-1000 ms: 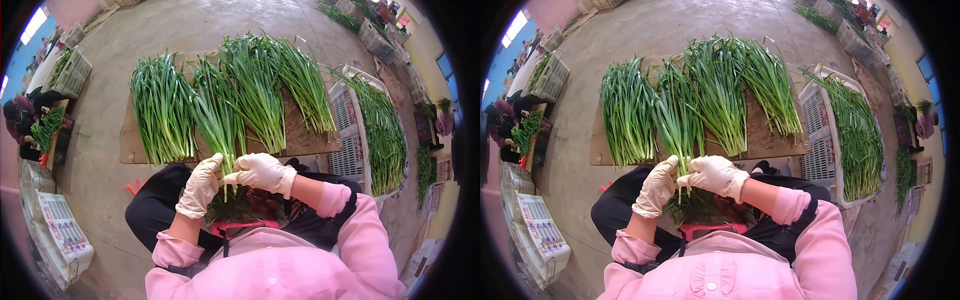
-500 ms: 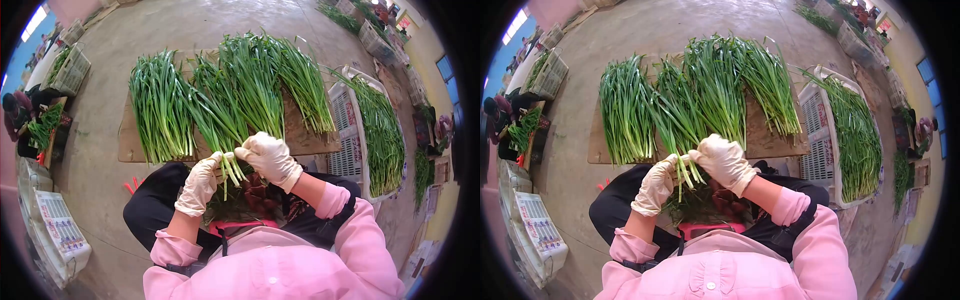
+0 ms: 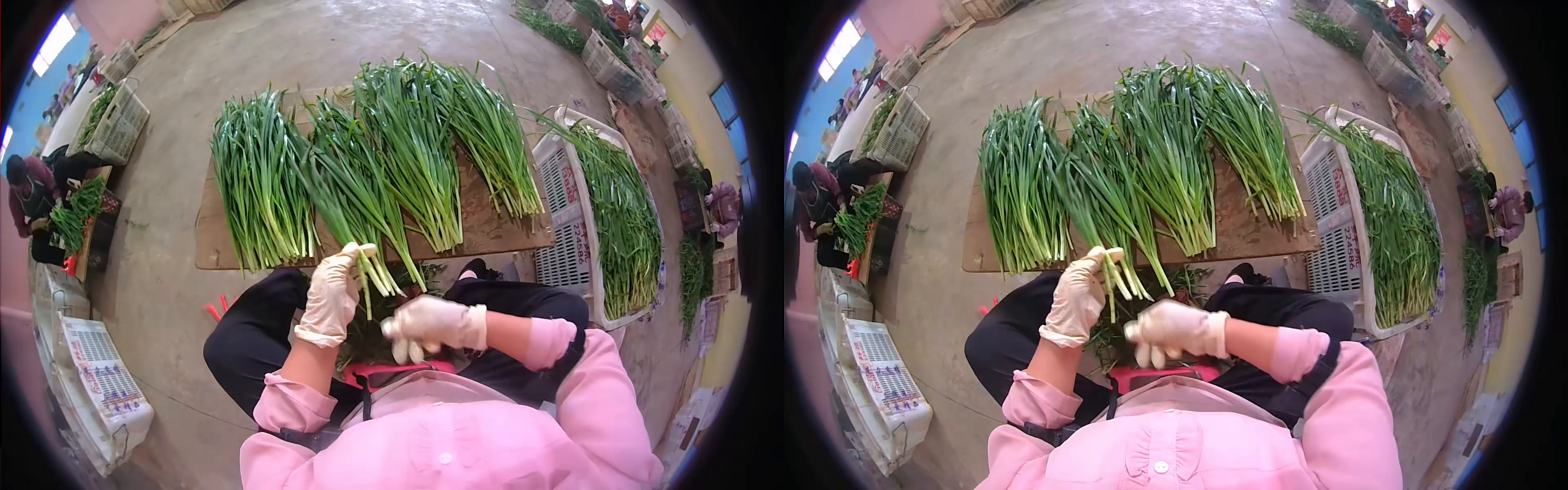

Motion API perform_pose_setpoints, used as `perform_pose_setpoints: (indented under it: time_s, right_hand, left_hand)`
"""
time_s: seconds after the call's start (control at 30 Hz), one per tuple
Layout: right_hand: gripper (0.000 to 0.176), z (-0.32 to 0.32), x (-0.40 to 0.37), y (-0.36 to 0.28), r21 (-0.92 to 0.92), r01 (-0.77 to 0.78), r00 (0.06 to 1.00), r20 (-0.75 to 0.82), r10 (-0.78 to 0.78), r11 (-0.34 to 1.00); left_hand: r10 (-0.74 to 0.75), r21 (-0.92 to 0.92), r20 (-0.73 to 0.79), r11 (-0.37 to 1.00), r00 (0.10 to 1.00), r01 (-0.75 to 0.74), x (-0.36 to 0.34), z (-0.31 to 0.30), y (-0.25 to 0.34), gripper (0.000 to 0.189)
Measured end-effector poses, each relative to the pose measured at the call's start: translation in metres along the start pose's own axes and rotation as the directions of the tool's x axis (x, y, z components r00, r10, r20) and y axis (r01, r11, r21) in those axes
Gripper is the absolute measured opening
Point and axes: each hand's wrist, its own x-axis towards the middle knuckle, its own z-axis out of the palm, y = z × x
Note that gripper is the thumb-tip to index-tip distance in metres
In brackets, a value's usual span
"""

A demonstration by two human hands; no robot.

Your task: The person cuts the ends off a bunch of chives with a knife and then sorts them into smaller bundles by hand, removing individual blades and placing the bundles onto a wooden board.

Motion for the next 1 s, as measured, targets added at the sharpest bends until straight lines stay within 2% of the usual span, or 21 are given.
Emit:
perform_pose_setpoints:
  time_s: [0.03, 0.07, 0.1, 0.17, 0.2, 0.23, 0.3, 0.33, 0.37, 0.4, 0.43, 0.5, 0.53, 0.57, 0.63, 0.67, 0.7, 0.8, 0.9, 0.93, 1.0]
  right_hand:
    - [0.045, 0.004, -0.012, 0.007, -0.107, -0.060, 0.995, 0.078, 0.069, 0.992]
    - [0.040, 0.005, -0.015, 0.018, 0.016, -0.108, 0.991, 0.075, 0.106, 0.994]
    - [0.039, 0.002, -0.012, 0.019, 0.046, -0.022, 1.000, 0.004, 0.022, 0.999]
    - [0.039, -0.009, -0.004, 0.011, 0.084, 0.166, 0.977, -0.149, -0.152, 0.983]
    - [0.042, -0.011, -0.011, -0.007, 0.068, 0.149, 0.964, -0.234, -0.129, 0.986]
    - [0.046, -0.011, -0.004, -0.009, 0.092, 0.227, 0.950, -0.242, -0.199, 0.970]
    - [0.050, -0.004, 0.006, -0.027, 0.064, 0.146, 0.940, -0.319, -0.118, 0.987]
    - [0.052, -0.002, 0.012, -0.031, 0.052, 0.195, 0.937, -0.306, -0.170, 0.979]
    - [0.048, 0.000, 0.020, -0.032, 0.162, 0.252, 0.942, -0.265, -0.204, 0.954]
    - [0.046, -0.001, 0.037, -0.023, 0.202, 0.316, 0.930, -0.261, -0.260, 0.927]
    - [0.044, 0.000, 0.047, -0.020, 0.239, 0.377, 0.913, -0.256, -0.317, 0.895]
    - [0.043, 0.004, 0.043, -0.016, 0.303, 0.318, 0.936, -0.253, -0.246, 0.898]
    - [0.043, 0.007, 0.040, -0.016, 0.337, 0.288, 0.945, -0.250, -0.210, 0.896]
    - [0.043, 0.006, 0.039, -0.011, 0.333, 0.248, 0.957, -0.231, -0.176, 0.910]
    - [0.043, 0.006, 0.022, -0.004, 0.290, 0.149, 0.986, -0.112, -0.121, 0.945]
    - [0.042, 0.009, 0.017, -0.001, 0.369, 0.115, 0.989, -0.129, -0.071, 0.922]
    - [0.040, 0.008, 0.017, 0.007, 0.419, 0.182, 0.976, -0.187, -0.112, 0.889]
    - [0.039, -0.001, 0.009, 0.014, 0.360, 0.149, 0.981, -0.174, -0.090, 0.921]
    - [0.040, -0.003, -0.020, 0.002, 0.090, -0.082, 0.997, 0.012, 0.081, 0.993]
    - [0.043, 0.009, -0.036, -0.003, -0.060, -0.086, 0.996, 0.013, 0.087, 0.995]
    - [0.041, 0.009, -0.037, 0.015, -0.031, -0.113, 0.991, -0.081, 0.110, 0.993]
  left_hand:
    - [0.016, -0.030, -0.014, 0.999, 1.000, -0.016, 0.002, -0.001, 0.002, 0.026]
    - [0.021, 0.005, -0.012, 1.000, 1.000, -0.021, 0.001, -0.001, 0.005, 0.026]
    - [-0.046, 0.098, 0.006, 0.994, 0.999, 0.046, 0.001, -0.001, 0.011, 0.029]
    - [-0.085, 0.115, -0.037, 0.989, 0.996, 0.089, -0.005, 0.012, 0.016, 0.030]
    - [-0.080, 0.085, -0.009, 0.993, 0.997, 0.081, -0.004, 0.013, 0.014, 0.031]
    - [-0.077, 0.055, 0.017, 0.996, 0.997, 0.076, -0.006, 0.016, 0.012, 0.032]
    - [-0.107, 0.045, 0.121, 0.994, 0.987, 0.103, -0.012, 0.020, 0.014, 0.034]
    - [-0.133, 0.036, 0.180, 0.991, 0.975, 0.129, -0.015, 0.018, 0.017, 0.035]
    - [-0.157, 0.027, 0.238, 0.988, 0.959, 0.155, -0.016, 0.017, 0.018, 0.037]
    - [-0.175, -0.046, 0.237, 0.981, 0.956, 0.191, -0.016, 0.019, 0.018, 0.039]
    - [-0.162, -0.048, 0.165, 0.984, 0.973, 0.172, -0.015, 0.022, 0.017, 0.038]
    - [-0.132, -0.048, 0.014, 0.990, 0.991, 0.133, -0.013, 0.024, 0.013, 0.037]
    - [-0.125, -0.029, 0.008, 0.992, 0.992, 0.125, -0.010, 0.021, 0.008, 0.036]
    - [-0.153, -0.003, 0.097, 0.988, 0.983, 0.154, -0.004, 0.006, 0.002, 0.034]
    - [-0.024, 0.046, -0.034, 0.999, 0.999, 0.025, 0.001, 0.007, -0.001, 0.033]
    - [-0.065, 0.102, -0.020, 0.992, 0.998, 0.067, -0.001, 0.005, -0.001, 0.032]
    - [-0.085, 0.119, 0.001, 0.989, 0.996, 0.084, -0.002, 0.008, -0.003, 0.030]
    - [-0.089, 0.141, -0.082, 0.985, 0.993, 0.099, -0.005, 0.017, -0.010, 0.024]
    - [0.015, 0.123, -0.053, 0.992, 0.998, -0.009, 0.006, 0.007, -0.019, 0.024]
    - [0.033, 0.040, -0.117, 0.999, 0.993, -0.028, 0.011, 0.000, -0.014, 0.026]
    - [0.044, 0.143, -0.100, 0.989, 0.994, -0.029, 0.010, -0.012, -0.001, 0.027]
